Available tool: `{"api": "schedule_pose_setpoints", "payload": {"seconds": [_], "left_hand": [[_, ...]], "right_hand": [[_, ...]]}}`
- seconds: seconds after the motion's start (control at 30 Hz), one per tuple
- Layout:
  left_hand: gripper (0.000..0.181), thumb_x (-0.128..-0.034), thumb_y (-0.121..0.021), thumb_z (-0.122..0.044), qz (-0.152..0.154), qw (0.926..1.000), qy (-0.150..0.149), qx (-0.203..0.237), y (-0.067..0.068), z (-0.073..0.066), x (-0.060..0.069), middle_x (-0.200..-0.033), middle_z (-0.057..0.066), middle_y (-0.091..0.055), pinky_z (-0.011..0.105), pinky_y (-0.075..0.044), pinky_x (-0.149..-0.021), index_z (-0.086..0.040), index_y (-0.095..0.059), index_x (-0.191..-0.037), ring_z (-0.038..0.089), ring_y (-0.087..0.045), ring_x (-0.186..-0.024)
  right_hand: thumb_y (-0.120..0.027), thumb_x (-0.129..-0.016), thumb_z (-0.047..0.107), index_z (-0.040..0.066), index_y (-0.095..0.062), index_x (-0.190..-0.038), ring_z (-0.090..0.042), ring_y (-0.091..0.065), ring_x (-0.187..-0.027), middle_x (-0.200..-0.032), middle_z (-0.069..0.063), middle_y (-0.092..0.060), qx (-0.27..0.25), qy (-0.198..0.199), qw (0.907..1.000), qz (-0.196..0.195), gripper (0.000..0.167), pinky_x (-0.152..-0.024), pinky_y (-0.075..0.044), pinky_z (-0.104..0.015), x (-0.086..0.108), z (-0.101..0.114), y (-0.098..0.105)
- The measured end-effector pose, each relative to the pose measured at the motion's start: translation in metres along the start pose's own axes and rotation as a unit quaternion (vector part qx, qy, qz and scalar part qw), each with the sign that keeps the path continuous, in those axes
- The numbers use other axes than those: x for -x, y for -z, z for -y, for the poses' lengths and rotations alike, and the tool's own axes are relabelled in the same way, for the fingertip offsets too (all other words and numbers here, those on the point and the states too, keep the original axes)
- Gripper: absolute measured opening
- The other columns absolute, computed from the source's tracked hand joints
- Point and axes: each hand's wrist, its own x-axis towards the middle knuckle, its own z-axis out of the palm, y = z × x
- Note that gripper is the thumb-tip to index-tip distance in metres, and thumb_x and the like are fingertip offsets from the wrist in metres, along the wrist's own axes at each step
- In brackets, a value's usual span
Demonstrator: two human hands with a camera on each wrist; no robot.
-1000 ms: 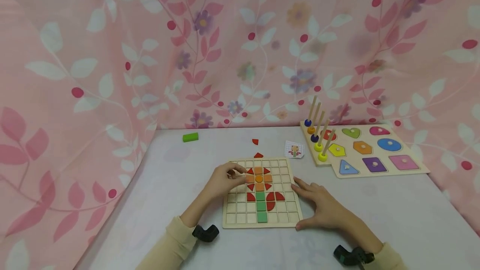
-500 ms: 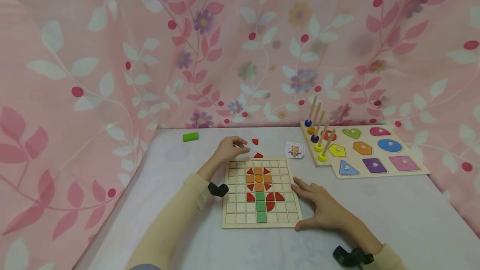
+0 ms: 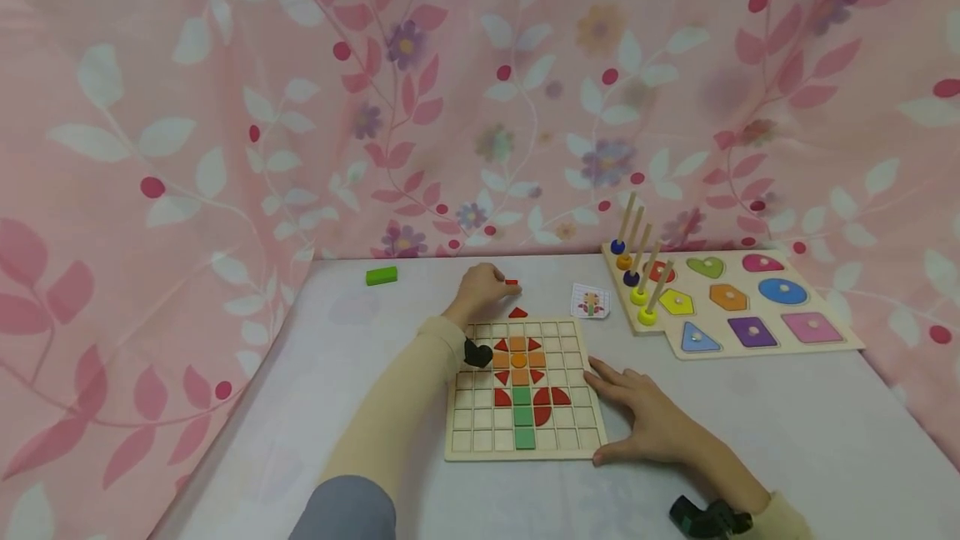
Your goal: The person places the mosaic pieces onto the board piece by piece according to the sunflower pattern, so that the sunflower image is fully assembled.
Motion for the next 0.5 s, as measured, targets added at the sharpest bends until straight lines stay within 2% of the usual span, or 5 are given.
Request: {"api": "schedule_pose_setpoints", "payload": {"seconds": [0.1,0.17,0.23,0.33,0.5], "left_hand": [[0.037,-0.0907,-0.083,-0.035,-0.035,0.9993,0.013,-0.010,-0.007,-0.002,-0.004,-0.070,0.005,-0.066,0.044,-0.051,-0.091,-0.002,-0.076,-0.076,0.024,-0.057,-0.083],[0.040,-0.0894,-0.083,-0.038,-0.051,0.9982,0.024,-0.020,-0.012,-0.003,-0.008,-0.070,0.005,-0.066,0.047,-0.049,-0.093,-0.004,-0.075,-0.071,0.030,-0.059,-0.090],[0.041,-0.0889,-0.083,-0.042,-0.057,0.9974,0.034,-0.027,-0.017,-0.004,-0.011,-0.081,0.010,-0.070,0.049,-0.048,-0.095,-0.004,-0.077,-0.076,0.038,-0.059,-0.103],[0.040,-0.0916,-0.081,-0.042,-0.051,0.9972,0.039,-0.038,-0.022,-0.004,-0.012,-0.106,0.017,-0.071,0.052,-0.047,-0.097,-0.003,-0.079,-0.095,0.043,-0.054,-0.117],[0.030,-0.0972,-0.078,-0.027,-0.042,0.9988,0.000,-0.025,-0.017,-0.005,-0.004,-0.114,0.017,-0.073,0.050,-0.047,-0.103,0.000,-0.077,-0.110,0.041,-0.058,-0.116]], "right_hand": [[-0.082,-0.065,0.084,0.018,-0.051,-0.160,-0.014,-0.047,-0.119,-0.172,-0.008,-0.035,0.005,-0.004,1.0000,0.001,0.119,-0.105,-0.041,-0.057,0.000,-0.001,0.000],[-0.082,-0.065,0.083,0.018,-0.051,-0.159,-0.015,-0.048,-0.121,-0.172,-0.008,-0.035,0.004,-0.004,1.0000,0.000,0.119,-0.106,-0.040,-0.058,0.000,-0.002,0.000],[-0.082,-0.065,0.083,0.018,-0.052,-0.159,-0.015,-0.048,-0.122,-0.172,-0.008,-0.035,0.003,-0.002,1.0000,-0.002,0.119,-0.106,-0.040,-0.058,0.000,-0.002,0.001],[-0.082,-0.065,0.083,0.018,-0.052,-0.159,-0.013,-0.048,-0.120,-0.172,-0.008,-0.036,0.005,0.002,1.0000,-0.005,0.118,-0.104,-0.041,-0.055,0.000,-0.002,0.001],[-0.083,-0.065,0.082,0.017,-0.053,-0.159,-0.008,-0.046,-0.113,-0.172,-0.007,-0.037,0.006,0.009,0.9999,-0.007,0.118,-0.099,-0.042,-0.045,0.001,-0.001,0.002]]}}
